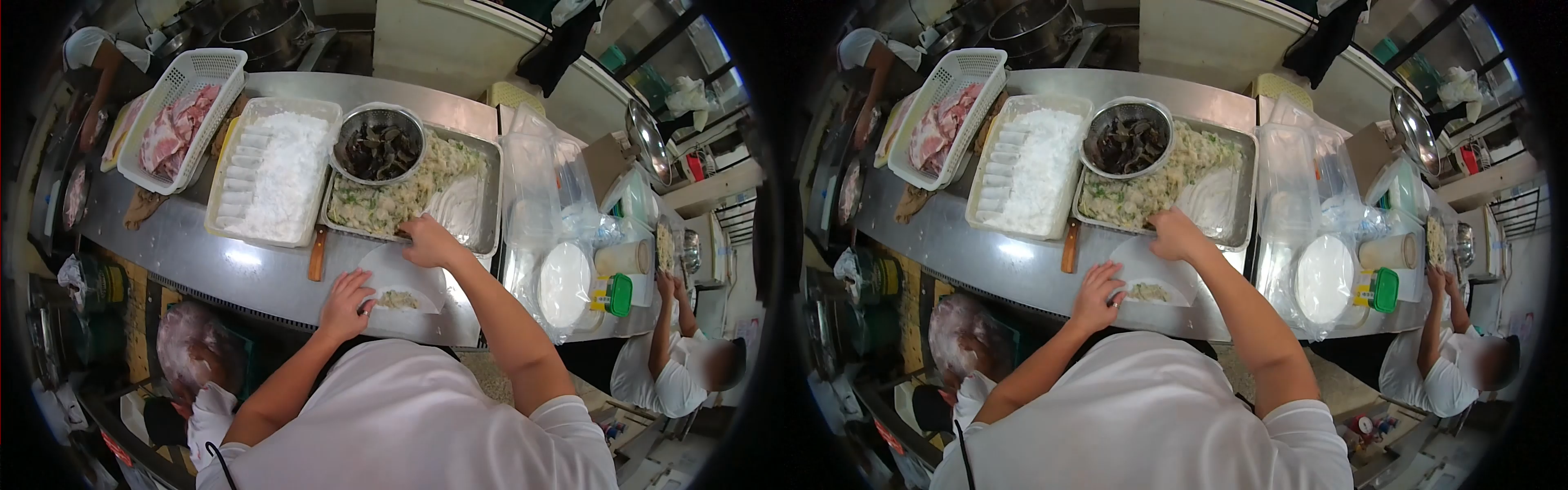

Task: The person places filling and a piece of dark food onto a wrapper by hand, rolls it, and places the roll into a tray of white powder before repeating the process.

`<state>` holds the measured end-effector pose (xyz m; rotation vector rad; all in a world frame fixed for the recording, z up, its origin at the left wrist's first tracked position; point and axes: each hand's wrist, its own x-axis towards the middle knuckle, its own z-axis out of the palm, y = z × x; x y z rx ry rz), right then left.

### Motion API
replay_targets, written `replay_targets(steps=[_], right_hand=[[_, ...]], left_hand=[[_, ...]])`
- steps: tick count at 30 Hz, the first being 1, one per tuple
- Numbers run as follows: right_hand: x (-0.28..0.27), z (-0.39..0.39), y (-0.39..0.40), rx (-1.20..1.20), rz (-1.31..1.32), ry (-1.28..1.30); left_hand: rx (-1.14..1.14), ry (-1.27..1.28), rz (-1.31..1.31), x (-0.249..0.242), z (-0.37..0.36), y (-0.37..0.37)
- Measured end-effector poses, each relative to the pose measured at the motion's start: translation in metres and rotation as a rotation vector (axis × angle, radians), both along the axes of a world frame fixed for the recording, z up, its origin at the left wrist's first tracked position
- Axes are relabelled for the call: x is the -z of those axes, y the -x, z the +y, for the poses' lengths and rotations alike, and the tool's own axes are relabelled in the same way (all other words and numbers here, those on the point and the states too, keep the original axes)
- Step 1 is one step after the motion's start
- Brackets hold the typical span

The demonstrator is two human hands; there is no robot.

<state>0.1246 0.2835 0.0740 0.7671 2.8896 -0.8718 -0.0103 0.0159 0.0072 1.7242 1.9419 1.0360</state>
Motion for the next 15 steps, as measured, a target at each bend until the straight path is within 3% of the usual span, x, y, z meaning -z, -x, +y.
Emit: replay_targets(steps=[5,11,15], right_hand=[[-0.02,0.007,0.004,-0.021,-0.164,0.048],[-0.031,0.009,-0.02,0.057,-0.142,0.012],[-0.042,-0.037,-0.047,0.243,0.01,0.396]], left_hand=[[-0.007,-0.006,-0.008,0.002,0.0,0.0],[-0.011,-0.019,-0.02,0.001,-0.001,0.0],[-0.012,-0.022,-0.016,0.003,0.0,0.0]])
